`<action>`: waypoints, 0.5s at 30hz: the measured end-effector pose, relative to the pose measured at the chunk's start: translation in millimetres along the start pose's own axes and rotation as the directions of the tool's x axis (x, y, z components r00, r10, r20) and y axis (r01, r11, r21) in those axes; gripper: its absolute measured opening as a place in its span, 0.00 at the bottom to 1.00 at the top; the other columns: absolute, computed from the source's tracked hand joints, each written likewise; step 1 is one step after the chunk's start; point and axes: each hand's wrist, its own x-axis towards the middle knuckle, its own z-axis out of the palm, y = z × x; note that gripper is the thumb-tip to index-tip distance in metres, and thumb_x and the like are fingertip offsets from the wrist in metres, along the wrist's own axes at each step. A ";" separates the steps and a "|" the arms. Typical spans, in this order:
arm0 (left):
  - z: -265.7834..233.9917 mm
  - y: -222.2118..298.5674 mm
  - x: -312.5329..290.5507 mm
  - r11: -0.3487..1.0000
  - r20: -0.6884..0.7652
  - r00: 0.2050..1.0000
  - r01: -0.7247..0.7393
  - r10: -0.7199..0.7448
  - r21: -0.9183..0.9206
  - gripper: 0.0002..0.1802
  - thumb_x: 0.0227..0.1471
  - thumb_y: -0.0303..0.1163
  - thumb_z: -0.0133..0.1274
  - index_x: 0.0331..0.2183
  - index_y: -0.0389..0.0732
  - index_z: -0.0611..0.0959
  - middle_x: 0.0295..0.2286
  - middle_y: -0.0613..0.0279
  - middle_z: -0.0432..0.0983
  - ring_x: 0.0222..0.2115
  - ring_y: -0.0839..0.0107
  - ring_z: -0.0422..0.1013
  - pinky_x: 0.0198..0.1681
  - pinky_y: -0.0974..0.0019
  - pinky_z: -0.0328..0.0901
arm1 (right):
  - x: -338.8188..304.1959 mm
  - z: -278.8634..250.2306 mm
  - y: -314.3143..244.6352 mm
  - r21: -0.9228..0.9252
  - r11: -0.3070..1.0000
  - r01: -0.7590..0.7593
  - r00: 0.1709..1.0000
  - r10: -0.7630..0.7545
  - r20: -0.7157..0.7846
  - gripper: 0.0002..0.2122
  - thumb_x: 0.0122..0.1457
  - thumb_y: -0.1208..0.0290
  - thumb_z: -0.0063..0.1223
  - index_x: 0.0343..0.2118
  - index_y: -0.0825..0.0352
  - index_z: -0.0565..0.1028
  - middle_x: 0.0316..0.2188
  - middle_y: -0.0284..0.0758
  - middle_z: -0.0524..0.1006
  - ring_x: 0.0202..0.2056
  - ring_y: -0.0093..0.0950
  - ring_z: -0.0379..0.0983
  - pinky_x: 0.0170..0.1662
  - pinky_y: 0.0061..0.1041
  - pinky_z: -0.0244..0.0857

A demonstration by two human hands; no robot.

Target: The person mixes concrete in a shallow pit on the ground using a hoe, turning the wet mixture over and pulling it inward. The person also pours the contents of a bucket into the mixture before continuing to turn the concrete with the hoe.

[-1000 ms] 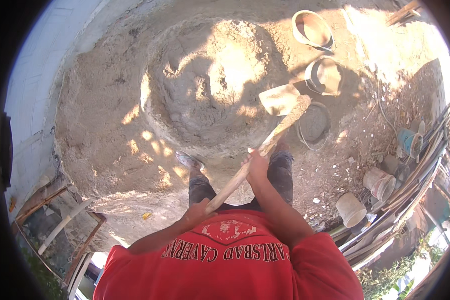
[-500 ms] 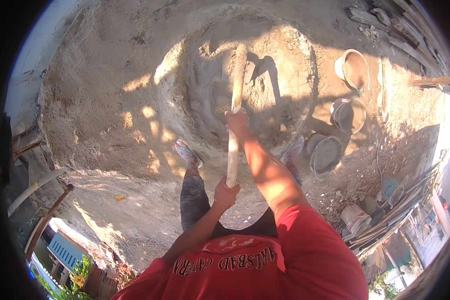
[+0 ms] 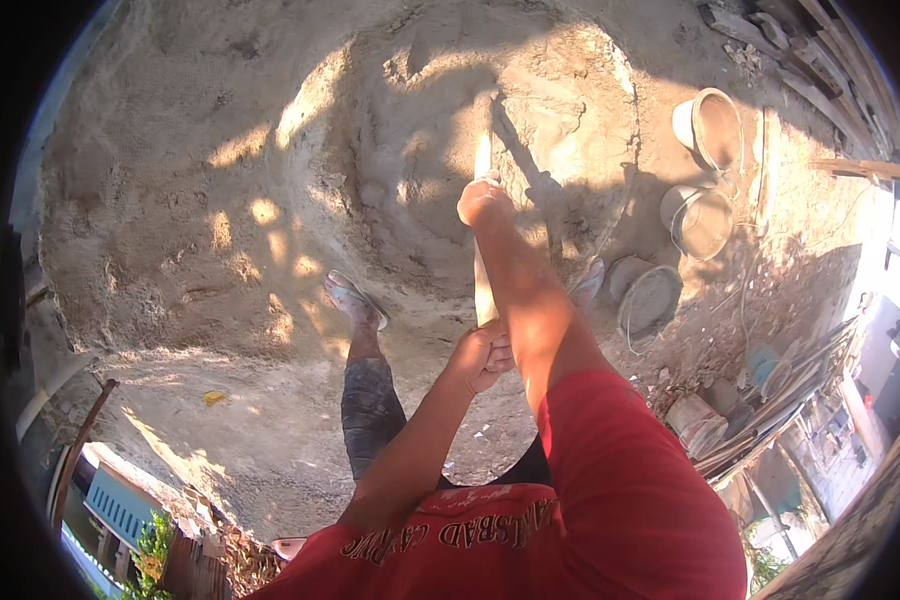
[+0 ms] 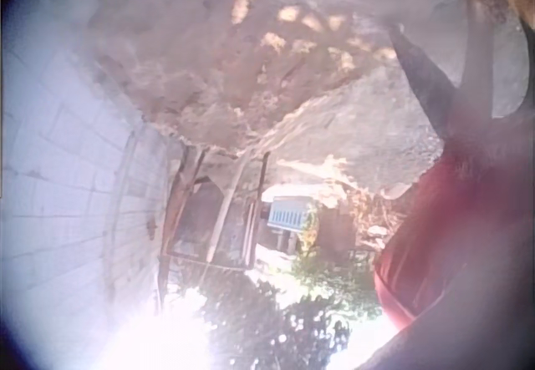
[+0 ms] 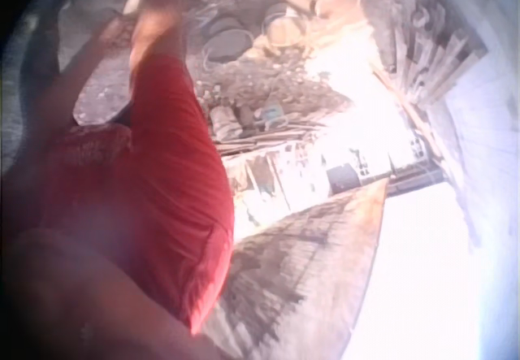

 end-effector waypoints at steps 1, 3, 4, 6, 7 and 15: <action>-12.4 1.5 -23.0 1.000 -0.051 0.999 0.010 -0.009 0.007 0.09 0.55 0.35 0.56 0.28 0.48 0.72 0.18 0.77 0.59 0.15 0.84 0.54 0.16 0.76 0.51 | -22.5 14.9 -11.5 -0.026 0.997 0.073 0.997 -0.073 0.011 0.19 0.57 0.66 0.47 0.50 0.68 0.77 0.53 0.48 0.74 0.56 0.42 0.71 0.57 0.39 0.67; -26.3 12.3 -70.6 0.996 -0.186 0.982 0.038 -0.022 0.083 0.08 0.57 0.33 0.55 0.29 0.47 0.72 0.18 0.78 0.58 0.14 0.85 0.53 0.15 0.78 0.49 | -70.6 25.0 -31.3 0.194 0.978 0.072 0.997 -0.079 0.027 0.18 0.56 0.67 0.47 0.47 0.69 0.78 0.52 0.49 0.75 0.56 0.42 0.71 0.57 0.36 0.67; -20.1 17.0 -86.3 0.990 -0.214 0.976 0.061 -0.033 0.127 0.07 0.58 0.33 0.54 0.30 0.47 0.72 0.18 0.78 0.58 0.14 0.86 0.53 0.15 0.78 0.48 | -71.4 32.3 -24.8 0.229 0.972 0.044 0.998 -0.053 0.032 0.18 0.56 0.67 0.48 0.46 0.69 0.79 0.52 0.49 0.75 0.56 0.42 0.71 0.56 0.36 0.67; -12.2 29.6 -122.4 0.979 -0.314 0.948 0.107 -0.047 0.175 0.07 0.58 0.32 0.55 0.31 0.46 0.73 0.18 0.77 0.58 0.14 0.86 0.53 0.14 0.79 0.48 | -83.2 49.6 -27.7 0.275 0.961 0.002 0.997 -0.022 0.072 0.17 0.55 0.68 0.48 0.45 0.70 0.79 0.50 0.51 0.76 0.54 0.42 0.73 0.55 0.35 0.68; -6.0 37.4 -141.3 0.976 -0.382 0.923 0.122 -0.045 0.179 0.07 0.57 0.32 0.56 0.32 0.46 0.73 0.19 0.77 0.58 0.15 0.86 0.54 0.14 0.79 0.47 | -94.5 45.9 -40.6 0.285 0.959 0.005 0.996 -0.031 0.086 0.17 0.55 0.69 0.47 0.45 0.70 0.79 0.49 0.51 0.76 0.53 0.42 0.73 0.54 0.35 0.69; 173.8 23.1 -186.2 0.940 -0.244 0.927 -0.220 0.284 0.259 0.14 0.58 0.37 0.58 0.39 0.40 0.73 0.25 0.67 0.71 0.23 0.77 0.68 0.23 0.73 0.64 | -186.2 -90.5 -16.8 0.939 0.307 -0.158 0.860 -0.424 0.283 0.09 0.56 0.67 0.54 0.31 0.69 0.77 0.21 0.32 0.74 0.26 0.24 0.73 0.34 0.21 0.67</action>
